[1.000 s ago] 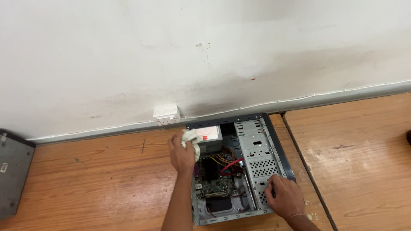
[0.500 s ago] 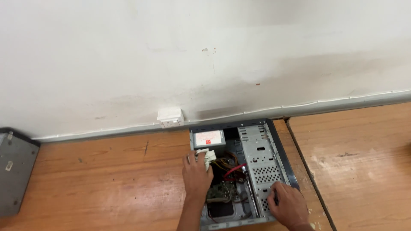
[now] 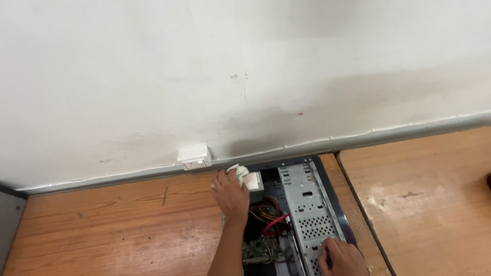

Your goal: The person wipes the interior surfaces of an open desktop computer case using a white cloth. They clean the metal chassis, the power supply unit, and the area around the motherboard and drive bays.

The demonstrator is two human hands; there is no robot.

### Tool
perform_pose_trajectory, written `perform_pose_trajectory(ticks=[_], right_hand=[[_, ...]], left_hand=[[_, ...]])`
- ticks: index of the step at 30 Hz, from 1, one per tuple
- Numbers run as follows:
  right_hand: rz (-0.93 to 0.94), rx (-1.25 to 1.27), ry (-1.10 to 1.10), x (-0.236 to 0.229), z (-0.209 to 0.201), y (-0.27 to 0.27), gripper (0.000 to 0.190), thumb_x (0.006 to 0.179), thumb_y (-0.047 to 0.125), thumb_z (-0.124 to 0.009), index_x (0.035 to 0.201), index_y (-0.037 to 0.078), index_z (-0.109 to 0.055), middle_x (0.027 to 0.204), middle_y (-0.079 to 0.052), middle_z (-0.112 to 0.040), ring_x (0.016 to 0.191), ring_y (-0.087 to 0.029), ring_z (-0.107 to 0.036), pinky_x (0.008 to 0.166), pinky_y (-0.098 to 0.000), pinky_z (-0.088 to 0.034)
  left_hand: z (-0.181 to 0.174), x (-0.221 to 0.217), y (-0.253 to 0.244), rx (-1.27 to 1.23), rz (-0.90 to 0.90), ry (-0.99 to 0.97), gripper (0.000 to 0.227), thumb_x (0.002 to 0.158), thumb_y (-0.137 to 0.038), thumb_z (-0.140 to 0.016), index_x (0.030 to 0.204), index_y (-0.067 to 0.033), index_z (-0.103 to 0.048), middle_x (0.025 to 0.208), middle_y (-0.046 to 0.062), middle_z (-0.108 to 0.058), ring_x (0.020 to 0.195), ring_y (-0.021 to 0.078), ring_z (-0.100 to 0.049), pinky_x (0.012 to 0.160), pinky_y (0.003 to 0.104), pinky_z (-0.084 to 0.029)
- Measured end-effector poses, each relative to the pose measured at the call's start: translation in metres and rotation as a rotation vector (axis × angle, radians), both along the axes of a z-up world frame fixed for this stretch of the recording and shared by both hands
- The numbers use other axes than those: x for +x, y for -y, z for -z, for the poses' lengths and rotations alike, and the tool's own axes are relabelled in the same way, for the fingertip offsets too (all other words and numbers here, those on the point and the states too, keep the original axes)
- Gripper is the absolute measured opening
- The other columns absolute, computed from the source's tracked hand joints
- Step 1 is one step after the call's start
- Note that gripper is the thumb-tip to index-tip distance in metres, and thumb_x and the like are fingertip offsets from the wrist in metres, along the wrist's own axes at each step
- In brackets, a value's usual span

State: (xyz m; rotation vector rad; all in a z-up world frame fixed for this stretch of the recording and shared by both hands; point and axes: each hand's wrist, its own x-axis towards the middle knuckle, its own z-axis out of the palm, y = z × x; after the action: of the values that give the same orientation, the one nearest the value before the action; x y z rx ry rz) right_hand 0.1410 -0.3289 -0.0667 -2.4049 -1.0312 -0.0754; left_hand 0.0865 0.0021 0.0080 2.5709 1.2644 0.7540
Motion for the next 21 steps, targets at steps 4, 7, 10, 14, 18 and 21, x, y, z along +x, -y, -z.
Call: perform_pose_trajectory(ticks=[4, 7, 10, 14, 18, 21], right_hand=[[0.124, -0.106, -0.119, -0.014, -0.034, -0.009, 0.013, 0.077, 0.016, -0.072, 0.088, 0.016, -0.065, 0.071, -0.006, -0.067, 0.072, -0.026, -0.07, 0.07, -0.0399, -0.053], [0.073, -0.011, -0.013, -0.011, -0.024, -0.008, 0.016, 0.071, 0.015, -0.072, 0.085, 0.014, -0.065, 0.072, -0.005, -0.068, 0.074, -0.025, -0.071, 0.069, -0.0397, -0.053], [0.086, -0.027, -0.038, -0.01, -0.021, -0.005, 0.015, 0.073, 0.014, -0.071, 0.086, 0.015, -0.065, 0.072, -0.005, -0.068, 0.075, -0.024, -0.071, 0.07, -0.0391, -0.053], [0.044, -0.044, -0.023, -0.005, -0.014, -0.004, 0.016, 0.075, 0.017, -0.071, 0.09, 0.015, -0.065, 0.073, -0.007, -0.068, 0.073, -0.027, -0.069, 0.069, -0.0416, -0.052], [0.07, -0.014, 0.011, -0.012, -0.023, -0.007, 0.014, 0.076, 0.018, -0.069, 0.089, 0.014, -0.064, 0.073, -0.008, -0.067, 0.073, -0.031, -0.067, 0.068, -0.0451, -0.051], [0.051, -0.043, 0.016, -0.013, -0.032, -0.008, 0.015, 0.077, 0.02, -0.07, 0.088, 0.013, -0.063, 0.072, -0.009, -0.067, 0.073, -0.031, -0.067, 0.069, -0.0464, -0.05]], left_hand=[[-0.001, 0.02, 0.016, -0.124, 0.209, -0.207, 0.054, 0.074, -0.023, -0.083, 0.123, -0.0133, -0.063, 0.127, 0.013, -0.055, 0.125, 0.0319, -0.048, 0.101, 0.054, -0.044], [0.018, 0.031, 0.025, -0.126, 0.572, -0.242, 0.045, 0.082, -0.019, -0.079, 0.124, -0.014, -0.065, 0.129, 0.012, -0.056, 0.126, 0.0304, -0.05, 0.099, 0.053, -0.046], [0.008, 0.02, 0.022, -0.205, 0.618, -0.109, 0.041, 0.082, -0.022, -0.078, 0.122, -0.0167, -0.067, 0.127, 0.008, -0.06, 0.128, 0.0293, -0.051, 0.102, 0.051, -0.047], [0.021, 0.001, -0.019, -0.168, 0.427, -0.173, 0.044, 0.087, -0.026, -0.075, 0.128, -0.0153, -0.064, 0.135, 0.014, -0.055, 0.128, 0.0317, -0.049, 0.105, 0.052, -0.044], [0.007, -0.011, -0.022, -0.253, 0.05, 0.04, 0.054, 0.082, -0.023, -0.079, 0.132, -0.0123, -0.061, 0.136, 0.016, -0.053, 0.131, 0.0368, -0.045, 0.11, 0.054, -0.04], [0.015, 0.004, -0.002, -0.198, 0.16, 0.021, 0.057, 0.081, -0.023, -0.081, 0.134, -0.0149, -0.06, 0.136, 0.015, -0.053, 0.132, 0.0348, -0.045, 0.111, 0.055, -0.038]])
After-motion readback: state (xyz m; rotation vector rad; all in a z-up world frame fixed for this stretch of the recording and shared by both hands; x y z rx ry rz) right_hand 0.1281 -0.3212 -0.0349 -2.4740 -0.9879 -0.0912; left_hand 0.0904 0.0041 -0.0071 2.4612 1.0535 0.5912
